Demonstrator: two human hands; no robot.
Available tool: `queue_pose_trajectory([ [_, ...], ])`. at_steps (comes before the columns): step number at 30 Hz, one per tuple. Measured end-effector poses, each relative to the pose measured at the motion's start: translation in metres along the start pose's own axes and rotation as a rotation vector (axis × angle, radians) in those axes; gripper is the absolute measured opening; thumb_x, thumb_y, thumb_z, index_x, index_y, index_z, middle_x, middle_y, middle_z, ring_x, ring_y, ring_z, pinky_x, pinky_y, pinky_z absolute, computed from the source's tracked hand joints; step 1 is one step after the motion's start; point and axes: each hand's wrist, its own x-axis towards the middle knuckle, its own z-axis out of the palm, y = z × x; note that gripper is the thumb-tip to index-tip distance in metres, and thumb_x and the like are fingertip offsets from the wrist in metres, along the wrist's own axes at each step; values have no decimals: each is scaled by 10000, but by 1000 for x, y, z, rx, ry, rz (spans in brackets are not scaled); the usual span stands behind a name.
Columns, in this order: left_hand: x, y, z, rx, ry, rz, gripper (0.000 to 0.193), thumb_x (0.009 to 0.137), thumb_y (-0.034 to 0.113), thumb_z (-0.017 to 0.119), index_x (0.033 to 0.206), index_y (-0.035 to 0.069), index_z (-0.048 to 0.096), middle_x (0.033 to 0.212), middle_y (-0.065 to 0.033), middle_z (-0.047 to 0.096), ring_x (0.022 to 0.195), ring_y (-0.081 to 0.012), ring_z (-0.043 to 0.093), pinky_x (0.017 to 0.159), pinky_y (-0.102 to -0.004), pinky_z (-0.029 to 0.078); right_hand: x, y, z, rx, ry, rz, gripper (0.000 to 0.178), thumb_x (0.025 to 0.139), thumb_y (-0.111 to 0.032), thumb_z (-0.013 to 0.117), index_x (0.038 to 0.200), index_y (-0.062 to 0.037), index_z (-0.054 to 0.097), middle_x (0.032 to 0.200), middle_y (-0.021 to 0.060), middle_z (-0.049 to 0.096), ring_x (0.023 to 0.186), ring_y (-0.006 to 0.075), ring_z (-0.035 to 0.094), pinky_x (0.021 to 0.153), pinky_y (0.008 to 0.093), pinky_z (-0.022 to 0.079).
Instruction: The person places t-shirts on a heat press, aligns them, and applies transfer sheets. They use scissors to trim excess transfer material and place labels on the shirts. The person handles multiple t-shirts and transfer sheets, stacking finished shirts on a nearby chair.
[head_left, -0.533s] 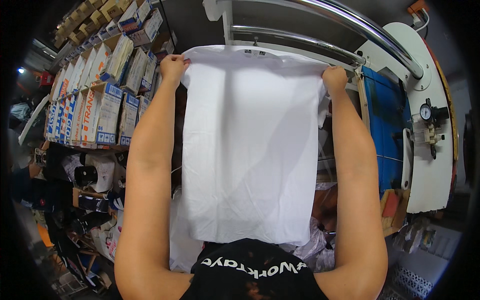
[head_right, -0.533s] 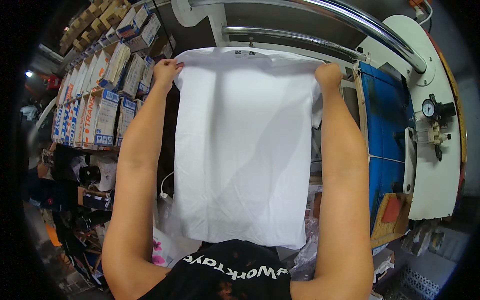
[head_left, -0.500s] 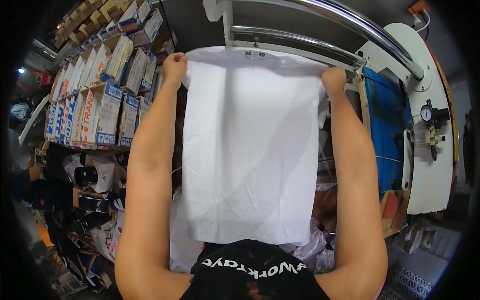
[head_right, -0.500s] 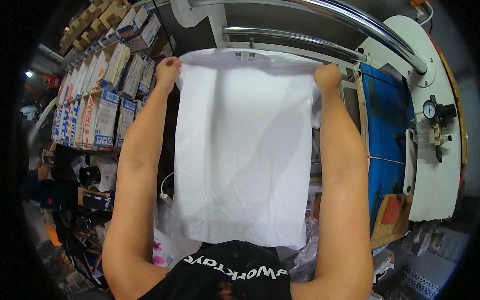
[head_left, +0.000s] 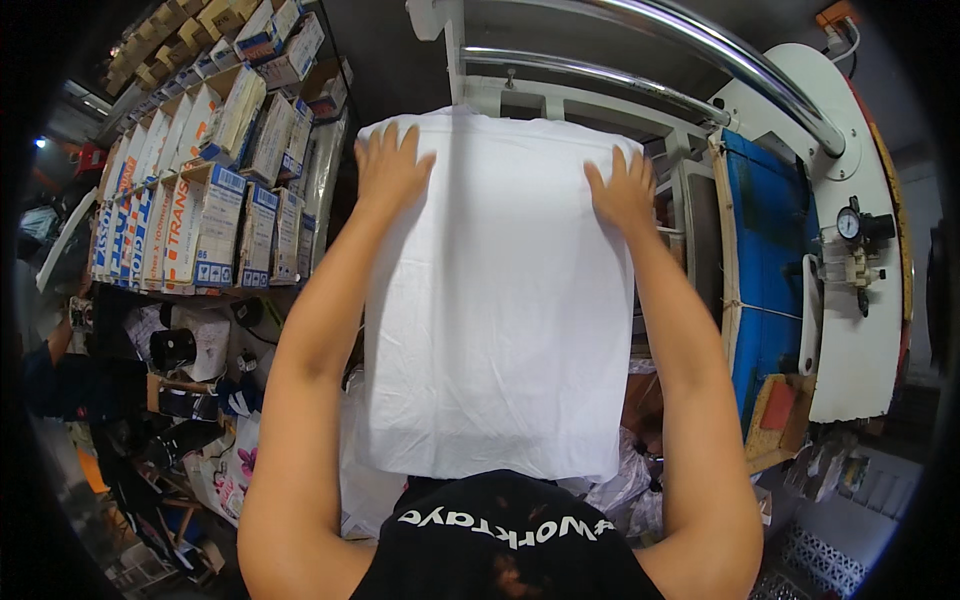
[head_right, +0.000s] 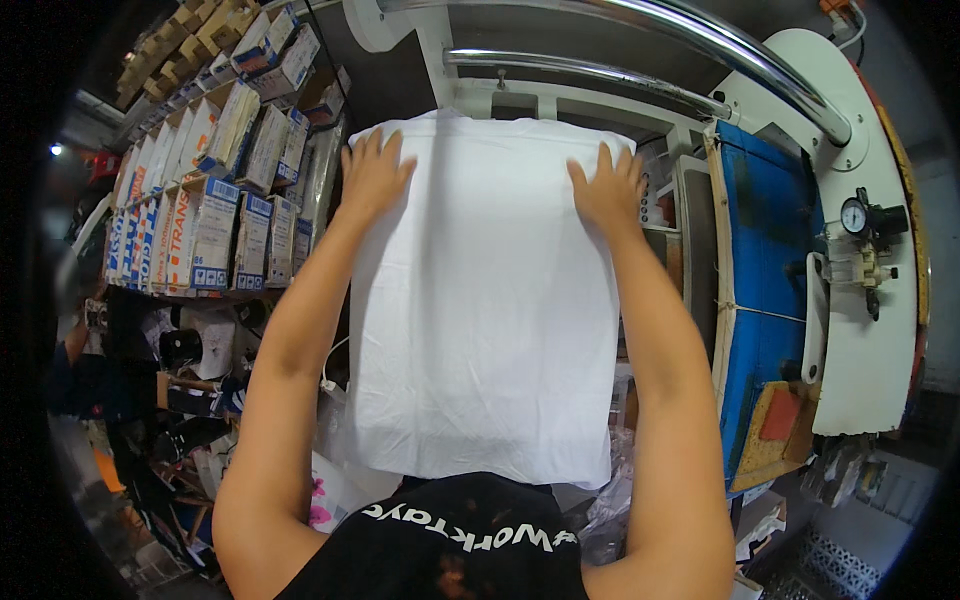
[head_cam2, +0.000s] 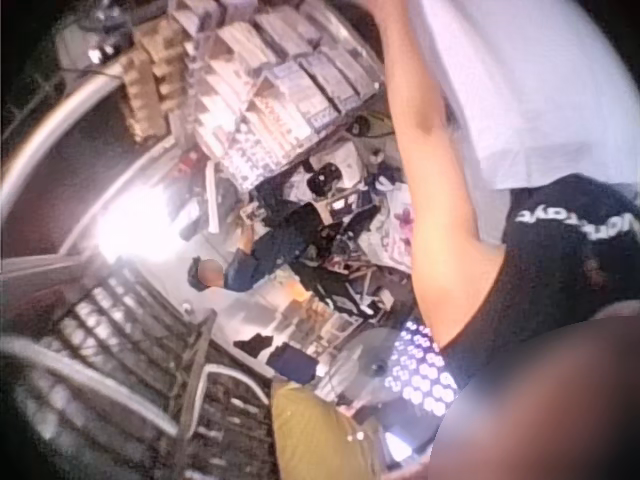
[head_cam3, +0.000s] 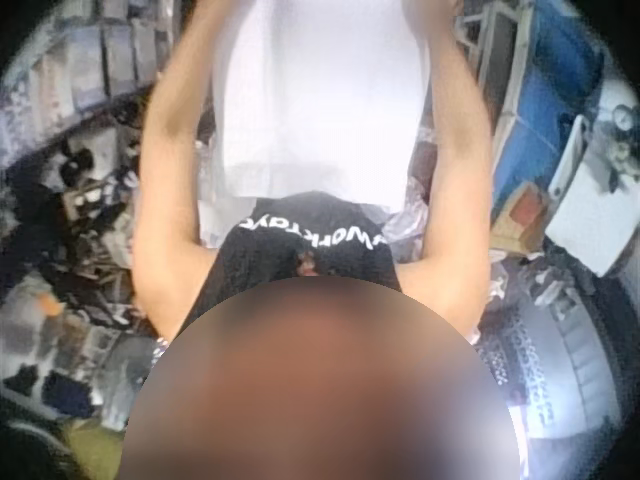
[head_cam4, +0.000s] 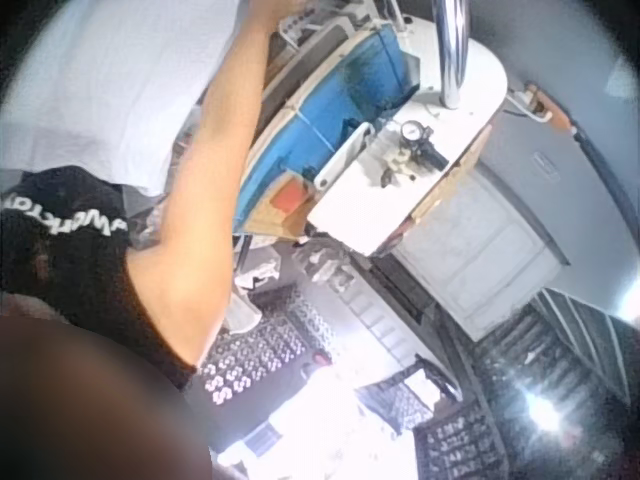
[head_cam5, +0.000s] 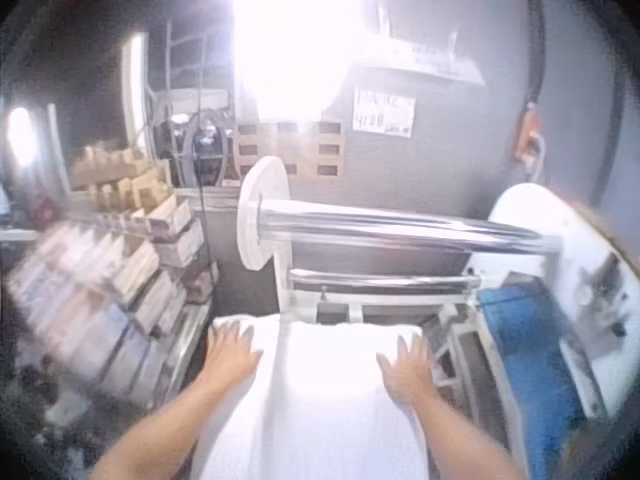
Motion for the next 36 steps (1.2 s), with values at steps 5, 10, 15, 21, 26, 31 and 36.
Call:
queue_pose_trajectory([
  [5, -212, -18, -18, -516, -65, 19, 695, 1032, 299, 586, 1621, 41, 324, 1687, -301, 189, 1519, -485, 302, 1242, -468, 287, -202, 61, -4, 521, -191, -55, 803, 1067, -422, 537, 1656, -30, 156, 1688, 293, 188, 1515, 473, 319, 1221, 502, 325],
  [10, -358, -59, -3, -1164, -331, -708, 498, 1064, 281, 610, 1441, -30, 513, 1283, -155, 655, 1131, -228, 629, 1009, -346, 488, -356, 119, 26, 1168, -436, 617, 588, 1105, -370, 526, 1477, 81, 471, 1439, 205, 597, 1330, 309, 584, 1139, 399, 428],
  [15, -406, -112, -17, -1528, -485, -853, 226, 1024, 220, 706, 1112, 12, 688, 950, -3, 704, 827, -88, 616, 803, -254, 509, -393, 159, 8, 1736, -454, 841, 422, 1069, -280, 610, 1329, 52, 589, 1273, 180, 694, 1124, 282, 701, 1024, 402, 540],
  [21, -421, -122, -32, -1674, -457, -732, 260, 1003, 218, 733, 1127, -4, 677, 1009, -48, 718, 886, -140, 664, 850, -318, 542, -404, 157, -15, 1858, -353, 828, 328, 1038, -173, 638, 1283, 46, 623, 1234, 171, 708, 1088, 289, 704, 1009, 424, 552],
  [26, -431, -120, -14, -1650, -424, -803, 284, 1019, 174, 684, 1191, -52, 672, 1101, -106, 733, 974, -200, 699, 902, -353, 559, -411, 177, 5, 1909, -239, 866, 223, 1033, -185, 665, 1172, -12, 652, 1144, 109, 721, 1018, 259, 697, 956, 385, 561],
  [31, -442, -115, -2, -1612, -384, -881, 233, 1035, 174, 651, 1155, -20, 700, 1061, -67, 730, 928, -132, 665, 833, -303, 543, -420, 191, 21, 1689, -350, 840, 203, 1056, -206, 629, 1171, -42, 662, 1138, 83, 717, 1021, 220, 699, 901, 376, 578],
  [36, -440, -116, -4, -1857, -409, -664, 308, 1087, 247, 581, 1201, -29, 656, 1139, -102, 730, 1030, -189, 702, 937, -362, 573, -420, 184, 24, 1646, -245, 863, 266, 1044, -142, 631, 1236, 38, 666, 1138, 104, 729, 1035, 196, 677, 948, 322, 523],
])
